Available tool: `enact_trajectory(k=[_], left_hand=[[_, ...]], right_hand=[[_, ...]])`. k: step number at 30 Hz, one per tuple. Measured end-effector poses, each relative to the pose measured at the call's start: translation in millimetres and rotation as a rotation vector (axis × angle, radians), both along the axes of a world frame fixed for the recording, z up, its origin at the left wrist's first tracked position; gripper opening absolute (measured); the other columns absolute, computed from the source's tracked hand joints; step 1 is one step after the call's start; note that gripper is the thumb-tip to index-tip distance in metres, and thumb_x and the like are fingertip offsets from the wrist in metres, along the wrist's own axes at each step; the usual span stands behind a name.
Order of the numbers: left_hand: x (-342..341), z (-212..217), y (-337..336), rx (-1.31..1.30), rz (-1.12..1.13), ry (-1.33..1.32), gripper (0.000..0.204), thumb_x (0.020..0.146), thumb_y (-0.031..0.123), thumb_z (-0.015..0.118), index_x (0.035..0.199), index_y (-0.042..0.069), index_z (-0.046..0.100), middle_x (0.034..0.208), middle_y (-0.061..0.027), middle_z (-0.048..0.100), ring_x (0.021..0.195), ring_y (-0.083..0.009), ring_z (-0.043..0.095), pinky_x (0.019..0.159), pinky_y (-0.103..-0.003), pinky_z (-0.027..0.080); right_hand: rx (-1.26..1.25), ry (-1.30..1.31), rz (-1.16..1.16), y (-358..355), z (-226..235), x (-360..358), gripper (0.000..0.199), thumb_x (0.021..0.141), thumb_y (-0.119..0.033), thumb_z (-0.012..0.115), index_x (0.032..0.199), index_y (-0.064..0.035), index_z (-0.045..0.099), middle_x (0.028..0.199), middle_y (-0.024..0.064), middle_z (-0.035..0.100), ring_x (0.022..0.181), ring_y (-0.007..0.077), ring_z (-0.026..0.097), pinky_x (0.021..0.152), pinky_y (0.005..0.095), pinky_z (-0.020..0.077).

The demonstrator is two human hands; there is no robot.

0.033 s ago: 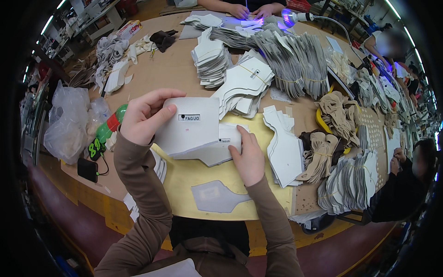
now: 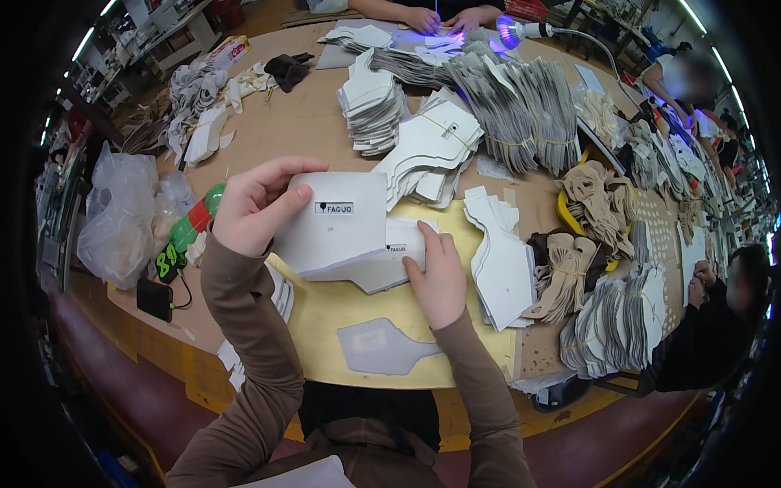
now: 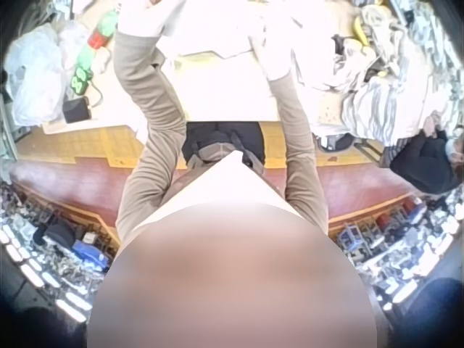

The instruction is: The person repeatedly peels small stickers off white paper cutouts at a workbench. They handle each cutout one at a time, remove the sticker, and place the finished piece into a growing stack. Other workers are visible in the background performing similar tasks.

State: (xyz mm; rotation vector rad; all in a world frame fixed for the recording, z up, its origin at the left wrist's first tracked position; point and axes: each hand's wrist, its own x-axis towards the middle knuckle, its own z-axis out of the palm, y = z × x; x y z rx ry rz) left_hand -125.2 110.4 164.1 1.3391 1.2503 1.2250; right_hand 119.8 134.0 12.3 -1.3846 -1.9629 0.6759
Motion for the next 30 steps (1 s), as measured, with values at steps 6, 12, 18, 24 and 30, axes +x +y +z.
enact_trajectory(k=[6,12,18,24,30], left_hand=[[3,-3,-2,0.033,0.003,0.040,0.027,0.098,0.002,0.057,0.123,-0.004,0.066,0.106,-0.0089,0.073,0.094,-0.0095,0.066,0.084,-0.025,0.054],[21,-13,-26,-0.037,-0.050,0.293,0.029,0.095,0.002,0.059,0.122,-0.002,0.067,0.099,-0.0119,0.072,0.089,-0.0136,0.068,0.080,-0.028,0.053],[64,-88,-117,-0.025,0.019,0.344,0.029,0.091,0.002,0.066,0.120,-0.003,0.067,0.109,-0.0134,0.072,0.096,-0.0209,0.067,0.088,-0.031,0.052],[94,-128,-193,0.073,0.306,0.300,0.029,0.082,0.003,0.078,0.109,-0.001,0.067,0.105,-0.0154,0.068,0.093,-0.0291,0.068,0.082,-0.037,0.054],[118,-130,-204,-0.016,-0.086,0.227,0.037,0.076,0.013,0.088,0.095,0.002,0.058,0.090,-0.0096,0.057,0.077,-0.0235,0.057,0.071,-0.033,0.050]], right_hand=[[-0.128,0.262,0.085,-1,15,4,0.050,0.093,-0.011,0.071,0.139,-0.0005,0.055,0.107,0.0073,0.062,0.086,0.0139,0.058,0.073,0.0289,0.0504],[-0.624,1.040,0.353,-37,37,15,0.040,0.100,-0.009,0.061,0.134,0.0117,0.055,0.114,0.0118,0.067,0.091,0.0145,0.063,0.078,0.0295,0.0523],[-0.816,0.905,0.177,-142,21,39,0.029,0.103,-0.005,0.059,0.128,0.0092,0.062,0.107,0.0095,0.071,0.090,0.0103,0.065,0.078,0.0271,0.0563],[-0.813,0.798,0.069,-196,-3,53,0.028,0.103,-0.006,0.059,0.125,0.0095,0.063,0.101,0.0080,0.072,0.080,0.0096,0.066,0.075,0.0264,0.0561],[-0.736,0.915,0.131,-206,0,58,0.029,0.107,-0.012,0.052,0.121,0.0096,0.065,0.108,0.0136,0.070,0.092,0.0153,0.065,0.080,0.0298,0.0535]])
